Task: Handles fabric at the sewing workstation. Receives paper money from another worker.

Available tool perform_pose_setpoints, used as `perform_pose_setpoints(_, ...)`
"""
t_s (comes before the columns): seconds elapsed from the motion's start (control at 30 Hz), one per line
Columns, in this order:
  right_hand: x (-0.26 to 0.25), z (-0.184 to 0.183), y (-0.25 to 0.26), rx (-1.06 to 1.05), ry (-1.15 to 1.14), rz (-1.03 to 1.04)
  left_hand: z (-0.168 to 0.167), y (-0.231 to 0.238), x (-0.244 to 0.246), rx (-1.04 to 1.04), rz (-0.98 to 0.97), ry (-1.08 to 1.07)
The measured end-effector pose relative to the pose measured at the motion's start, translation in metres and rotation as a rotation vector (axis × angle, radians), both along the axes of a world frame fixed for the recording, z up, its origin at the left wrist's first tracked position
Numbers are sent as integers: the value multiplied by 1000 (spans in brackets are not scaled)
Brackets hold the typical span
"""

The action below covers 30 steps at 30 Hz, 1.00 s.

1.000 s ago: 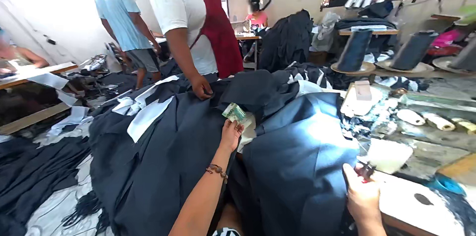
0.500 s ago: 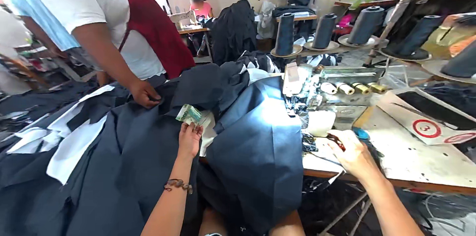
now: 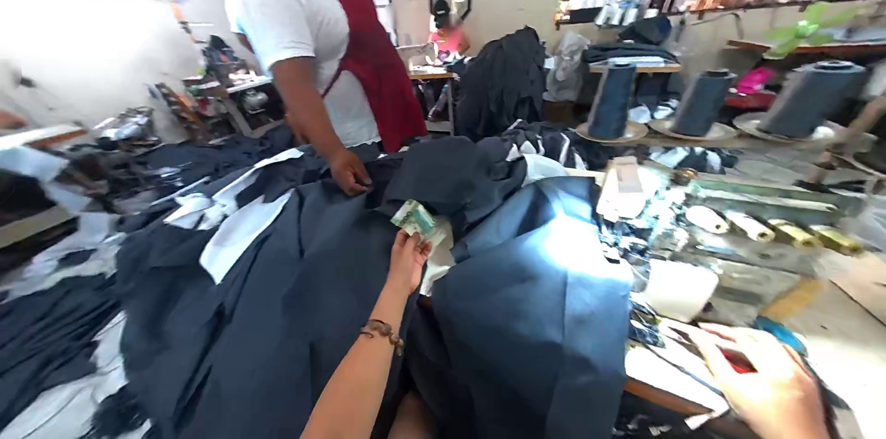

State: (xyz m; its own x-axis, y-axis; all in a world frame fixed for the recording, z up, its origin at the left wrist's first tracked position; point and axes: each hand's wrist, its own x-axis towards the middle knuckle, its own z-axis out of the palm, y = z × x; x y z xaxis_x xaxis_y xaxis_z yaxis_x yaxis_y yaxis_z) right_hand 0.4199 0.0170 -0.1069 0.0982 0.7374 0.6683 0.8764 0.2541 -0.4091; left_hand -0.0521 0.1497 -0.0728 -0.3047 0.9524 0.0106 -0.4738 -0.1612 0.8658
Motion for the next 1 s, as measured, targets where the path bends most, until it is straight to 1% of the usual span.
perform_pose_setpoints(0.13, 2, 0, -3, 9, -17, 9, 2, -3, 1, -5, -1, -27)
perform_pose_setpoints(0.27, 20, -22, 8, 62, -2, -3, 1, -3, 1, -9, -3, -53)
perform_pose_setpoints(0.5, 29, -31, 12, 84, 27, -13, 0, -3, 2, -16, -2, -84)
perform_pose_setpoints(0.73, 18, -21, 4, 48, 61, -47, 0, -3, 2, -4, -2, -73)
perform_pose_setpoints(1.0, 45, -48, 17, 79, 31, -40, -1, -3, 2, -7, -4, -66)
